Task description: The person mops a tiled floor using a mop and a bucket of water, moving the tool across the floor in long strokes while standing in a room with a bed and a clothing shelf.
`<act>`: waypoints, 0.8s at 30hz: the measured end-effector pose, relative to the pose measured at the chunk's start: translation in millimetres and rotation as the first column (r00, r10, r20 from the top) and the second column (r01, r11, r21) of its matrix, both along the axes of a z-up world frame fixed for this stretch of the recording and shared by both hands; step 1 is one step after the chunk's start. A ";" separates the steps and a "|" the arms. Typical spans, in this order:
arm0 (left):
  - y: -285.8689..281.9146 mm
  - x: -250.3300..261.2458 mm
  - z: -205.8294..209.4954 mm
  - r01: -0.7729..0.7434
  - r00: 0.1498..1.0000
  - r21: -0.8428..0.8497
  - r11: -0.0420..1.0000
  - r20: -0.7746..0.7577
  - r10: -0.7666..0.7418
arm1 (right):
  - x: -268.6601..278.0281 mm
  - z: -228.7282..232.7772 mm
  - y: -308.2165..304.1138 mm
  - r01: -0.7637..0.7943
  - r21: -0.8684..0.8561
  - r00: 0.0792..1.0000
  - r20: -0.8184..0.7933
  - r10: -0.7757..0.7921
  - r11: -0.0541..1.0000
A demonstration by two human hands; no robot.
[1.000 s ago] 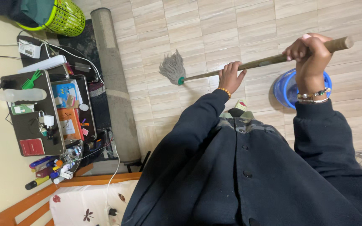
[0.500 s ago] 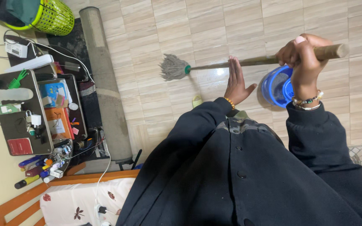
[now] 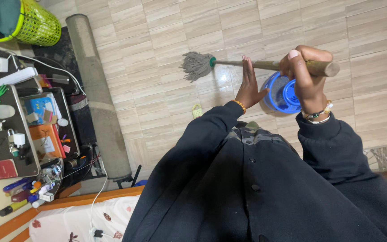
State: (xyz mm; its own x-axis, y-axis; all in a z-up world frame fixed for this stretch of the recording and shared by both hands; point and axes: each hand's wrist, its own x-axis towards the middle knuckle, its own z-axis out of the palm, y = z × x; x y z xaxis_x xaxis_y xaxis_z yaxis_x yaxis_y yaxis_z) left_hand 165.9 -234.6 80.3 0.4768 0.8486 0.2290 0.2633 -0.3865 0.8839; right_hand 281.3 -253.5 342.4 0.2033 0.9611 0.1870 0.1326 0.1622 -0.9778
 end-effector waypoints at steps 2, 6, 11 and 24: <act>-1.3 11.4 -2.9 -0.004 1.000 0.014 1.000 0.004 0.004 | 6.1 -1.8 -4.5 0.002 0.010 1.000 0.026 -0.002 1.000; -4.8 28.4 -8.3 0.004 1.000 0.041 0.999 0.023 -0.005 | 18.1 -6.9 -13.9 0.012 0.005 0.992 0.127 -0.013 1.000; -5.1 39.0 -9.7 0.049 0.998 0.073 0.996 0.047 -0.053 | 20.8 -10.9 -21.5 0.043 0.021 0.984 0.172 -0.046 0.999; -2.8 45.2 -8.7 0.136 0.986 0.012 0.991 0.095 -0.137 | 9.0 2.3 -55.4 0.205 0.023 0.921 0.335 -0.200 0.979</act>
State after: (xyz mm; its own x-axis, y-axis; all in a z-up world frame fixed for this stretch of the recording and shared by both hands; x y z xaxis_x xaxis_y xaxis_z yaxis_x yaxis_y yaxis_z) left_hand 211.1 -237.4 71.6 0.5636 0.7757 0.2838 0.1222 -0.4181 0.9001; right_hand 290.4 -308.8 344.7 0.3217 0.9087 0.2660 0.4802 0.0855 -0.8730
